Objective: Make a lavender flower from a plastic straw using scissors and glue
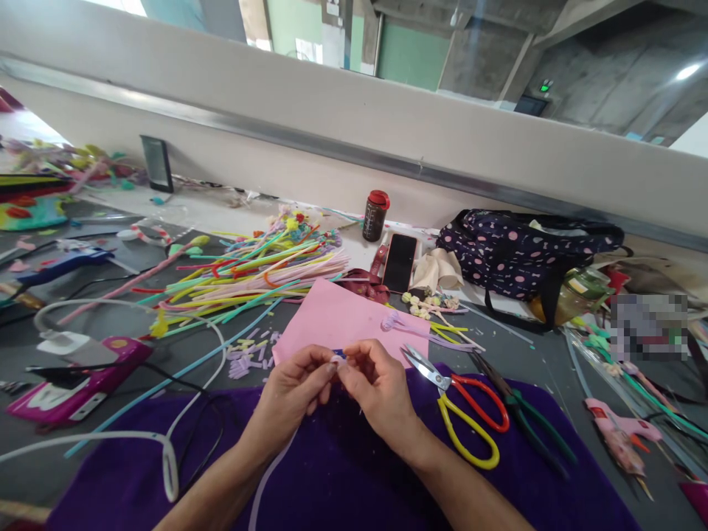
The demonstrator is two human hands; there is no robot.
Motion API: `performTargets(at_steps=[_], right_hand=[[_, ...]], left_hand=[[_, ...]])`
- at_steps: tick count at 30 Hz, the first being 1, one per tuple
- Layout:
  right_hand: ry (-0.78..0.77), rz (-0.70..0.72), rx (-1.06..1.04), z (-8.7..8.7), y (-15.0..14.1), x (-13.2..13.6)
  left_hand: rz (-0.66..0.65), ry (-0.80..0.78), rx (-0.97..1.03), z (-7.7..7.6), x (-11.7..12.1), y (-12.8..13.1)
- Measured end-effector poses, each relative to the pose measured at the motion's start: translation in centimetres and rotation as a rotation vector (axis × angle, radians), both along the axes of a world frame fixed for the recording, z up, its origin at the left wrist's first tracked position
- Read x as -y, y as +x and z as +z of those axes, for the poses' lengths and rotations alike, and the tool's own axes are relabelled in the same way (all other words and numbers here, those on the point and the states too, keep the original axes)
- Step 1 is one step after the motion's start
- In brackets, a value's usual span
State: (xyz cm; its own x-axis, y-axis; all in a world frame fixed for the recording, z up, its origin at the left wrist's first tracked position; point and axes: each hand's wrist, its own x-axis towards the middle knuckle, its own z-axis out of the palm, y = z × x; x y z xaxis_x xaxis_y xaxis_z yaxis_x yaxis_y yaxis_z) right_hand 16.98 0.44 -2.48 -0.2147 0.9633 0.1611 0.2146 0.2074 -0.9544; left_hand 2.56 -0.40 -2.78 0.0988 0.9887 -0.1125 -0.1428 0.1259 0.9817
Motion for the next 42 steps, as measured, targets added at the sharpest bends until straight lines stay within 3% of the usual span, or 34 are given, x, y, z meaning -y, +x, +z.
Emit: performTargets(at_steps=[5, 9, 18, 26, 35, 42], right_hand=[[0.227, 0.002, 0.146, -0.1, 0.2, -0.2], [0.4, -0.02, 0.241, -0.1, 0.5, -0.1], [0.595, 0.002, 0.363, 0.3, 0.4, 0.6], [0.323, 0.069, 0.158, 0.8, 0.2, 1.0], [-0.016, 0.021, -0.16, 0.2, -0.5, 0.8], [-0.299, 0.088, -0.325, -0.3, -0.2, 0.4]], left_hand=[[-0.117, -0.057, 0.013, 0.1, 0.1, 0.1], [-0.111, -0.098, 0.084, 0.2, 0.0, 0.1], [-0.181, -0.135, 0.089, 0.5, -0.1, -0.7], [-0.216, -0.158, 0.164, 0.7, 0.2, -1.0], [-0.074, -0.272, 0.39, 0.4, -0.2, -1.1], [-0.162, -0.272, 0.377, -0.1, -0.2, -1.1]])
